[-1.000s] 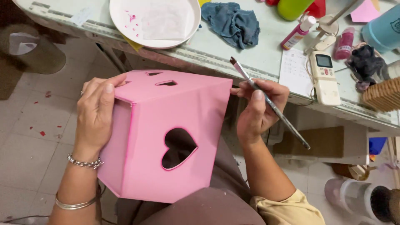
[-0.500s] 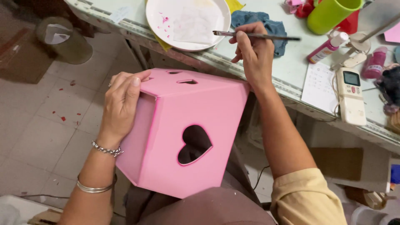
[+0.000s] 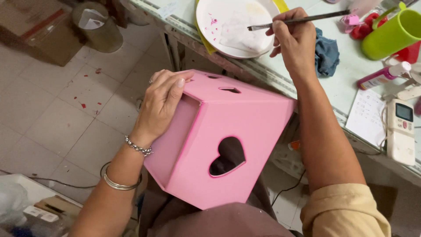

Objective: Painting the inner edges of heart-shaped cutouts on a pink box using a paintbrush

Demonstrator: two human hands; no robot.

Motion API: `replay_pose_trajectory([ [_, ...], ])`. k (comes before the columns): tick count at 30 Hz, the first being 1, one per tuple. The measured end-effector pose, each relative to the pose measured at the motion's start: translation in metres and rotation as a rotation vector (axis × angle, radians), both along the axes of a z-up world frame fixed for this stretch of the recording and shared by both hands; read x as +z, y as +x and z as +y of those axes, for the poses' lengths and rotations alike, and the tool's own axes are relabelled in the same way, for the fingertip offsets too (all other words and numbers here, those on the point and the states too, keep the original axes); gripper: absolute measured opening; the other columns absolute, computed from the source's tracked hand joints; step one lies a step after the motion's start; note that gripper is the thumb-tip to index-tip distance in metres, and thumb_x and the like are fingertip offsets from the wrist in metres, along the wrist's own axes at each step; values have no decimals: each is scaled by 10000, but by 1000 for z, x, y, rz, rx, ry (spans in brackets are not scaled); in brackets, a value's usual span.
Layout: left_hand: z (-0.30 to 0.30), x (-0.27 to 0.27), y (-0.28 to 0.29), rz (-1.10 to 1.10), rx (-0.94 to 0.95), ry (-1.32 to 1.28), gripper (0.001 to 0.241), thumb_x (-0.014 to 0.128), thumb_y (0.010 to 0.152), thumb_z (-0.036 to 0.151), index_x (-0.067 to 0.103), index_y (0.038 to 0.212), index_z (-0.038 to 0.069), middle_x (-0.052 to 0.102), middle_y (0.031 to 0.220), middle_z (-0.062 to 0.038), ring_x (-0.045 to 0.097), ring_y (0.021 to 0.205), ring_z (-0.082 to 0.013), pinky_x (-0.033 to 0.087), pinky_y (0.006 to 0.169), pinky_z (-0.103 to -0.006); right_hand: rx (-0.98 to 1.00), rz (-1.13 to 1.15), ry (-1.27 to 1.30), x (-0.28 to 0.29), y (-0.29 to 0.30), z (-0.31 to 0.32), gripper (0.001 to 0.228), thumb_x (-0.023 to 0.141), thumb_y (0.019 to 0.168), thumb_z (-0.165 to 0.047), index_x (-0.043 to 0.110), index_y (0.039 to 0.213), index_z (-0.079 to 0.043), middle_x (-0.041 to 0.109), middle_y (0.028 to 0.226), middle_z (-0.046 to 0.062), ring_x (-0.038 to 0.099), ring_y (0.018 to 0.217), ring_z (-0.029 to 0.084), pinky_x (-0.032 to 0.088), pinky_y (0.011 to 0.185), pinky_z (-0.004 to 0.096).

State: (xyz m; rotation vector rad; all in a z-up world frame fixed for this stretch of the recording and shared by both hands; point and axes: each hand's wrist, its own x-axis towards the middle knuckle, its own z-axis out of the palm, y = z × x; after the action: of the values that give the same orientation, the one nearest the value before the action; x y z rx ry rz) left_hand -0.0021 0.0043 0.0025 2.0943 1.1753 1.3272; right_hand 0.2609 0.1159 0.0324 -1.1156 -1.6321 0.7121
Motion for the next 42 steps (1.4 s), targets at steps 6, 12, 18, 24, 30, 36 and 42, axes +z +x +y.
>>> replay_pose_trajectory([
  [6, 1, 1, -1, 12, -5, 39, 397, 286, 990, 229, 589, 1092, -7, 617, 1067, -122, 529, 871, -220, 336, 869, -353, 141, 28, -64, -18, -18, 54, 95, 474, 813, -115, 545, 853, -66, 549, 747, 22, 613, 710, 87, 584, 648, 236],
  [12, -1, 4, -5, 12, 5, 20, 389, 286, 986, 218, 582, 1088, -13, 615, 1062, -128, 558, 935, -229, 322, 924, -377, 195, 53, -138, -30, -27, 77, 88, 508, 814, -94, 565, 870, -130, 561, 804, -22, 617, 776, 59, 507, 681, 180],
  [18, 1, 2, -6, 14, 7, 6, 378, 289, 984, 216, 579, 1083, -5, 618, 998, -108, 551, 902, -221, 321, 922, -375, 89, 269, -325, -28, -27, 79, 126, 518, 769, -110, 588, 872, -87, 506, 603, -16, 555, 636, 40, 577, 724, 212],
  [24, 6, 1, -3, 10, -5, -6, 365, 299, 982, 207, 578, 1083, -6, 615, 1031, -113, 562, 949, -226, 310, 943, -386, 195, 274, -305, -39, -26, 86, 118, 539, 775, -57, 611, 862, -91, 543, 713, -13, 554, 683, 67, 509, 748, 193],
  [30, 7, -1, -1, 3, -6, -18, 359, 311, 981, 213, 574, 1096, -2, 609, 1012, -107, 548, 929, -222, 312, 945, -390, 250, 239, -214, -42, -24, 86, 122, 529, 772, -24, 610, 862, -41, 508, 699, 33, 524, 683, 115, 456, 700, 218],
  [36, 8, -2, 0, 11, -9, -18, 354, 307, 981, 202, 574, 1091, -1, 615, 1010, -103, 561, 933, -219, 311, 951, -399, 284, 206, -177, -46, -22, 89, 119, 524, 784, -34, 602, 874, -32, 483, 641, 34, 534, 685, 128, 466, 724, 232],
  [42, 8, 1, 1, 12, -16, -5, 365, 297, 981, 202, 568, 1093, -15, 612, 1007, -120, 555, 938, -234, 324, 920, -376, 280, 224, -180, -46, -23, 90, 122, 526, 752, -36, 599, 851, -42, 480, 639, 29, 524, 674, 124, 457, 712, 227],
])
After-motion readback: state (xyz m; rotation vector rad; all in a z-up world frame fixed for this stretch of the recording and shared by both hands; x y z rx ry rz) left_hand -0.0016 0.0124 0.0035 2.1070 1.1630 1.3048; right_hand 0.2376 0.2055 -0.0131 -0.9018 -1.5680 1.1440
